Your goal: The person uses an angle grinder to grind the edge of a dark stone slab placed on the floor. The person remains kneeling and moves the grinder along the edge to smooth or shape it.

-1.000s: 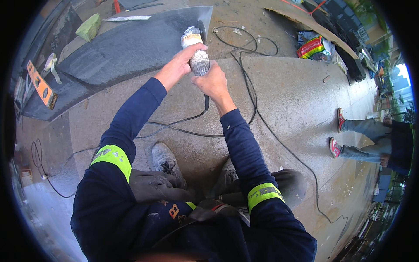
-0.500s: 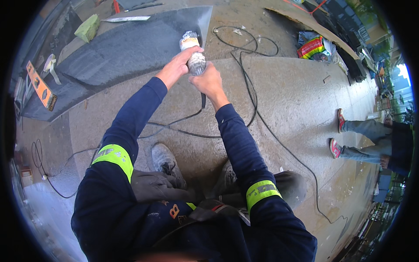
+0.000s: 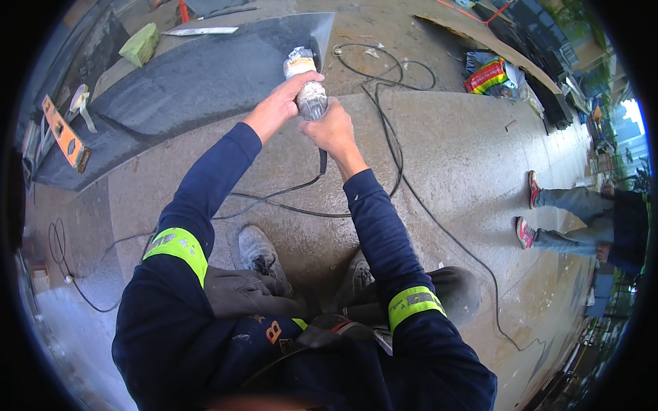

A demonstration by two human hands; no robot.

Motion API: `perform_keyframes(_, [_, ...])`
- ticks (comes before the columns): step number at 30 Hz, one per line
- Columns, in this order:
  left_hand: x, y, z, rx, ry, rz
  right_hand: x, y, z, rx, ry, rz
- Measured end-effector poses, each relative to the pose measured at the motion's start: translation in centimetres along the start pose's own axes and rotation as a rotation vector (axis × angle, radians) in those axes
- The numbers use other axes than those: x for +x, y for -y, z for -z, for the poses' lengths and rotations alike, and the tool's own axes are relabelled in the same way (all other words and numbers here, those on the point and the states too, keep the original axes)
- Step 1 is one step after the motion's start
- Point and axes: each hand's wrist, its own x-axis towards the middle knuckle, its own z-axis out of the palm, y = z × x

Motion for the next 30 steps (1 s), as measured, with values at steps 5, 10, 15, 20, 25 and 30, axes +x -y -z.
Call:
perform_keyframes(5, [1.4, 0.2, 2.2, 0.094, 0.084, -0.015, -0.3, 0.0, 0.4, -0.076, 0.01, 0.044])
perform_keyframes(10, [2.5, -0.8, 1.1, 0.067, -0.073, 0.125, -1.0, 1.2, 0.8, -0.041, -0.02, -0.076])
perform_keyframes(15, [1.8, -1.0, 0.9, 0.06, -0.079, 0.136, -1.4, 1.5, 1.1, -0.026, 0.014, -0.083])
perform_keyframes(20, [2.2, -0.8, 1.5, 0.061, -0.066, 0.139, -1.2, 1.2, 0.4, -0.019, 0.013, -0.086])
perform_keyframes(25, [3.6, 0.1, 2.7, 0.11, -0.055, 0.093, -0.3, -0.4, -0.7, -0.029, 0.014, -0.066])
perform_keyframes(30, [2.6, 1.4, 3.8, 0.05, 0.076, -0.068, 0.7, -1.3, -1.2, -0.047, 0.029, -0.036])
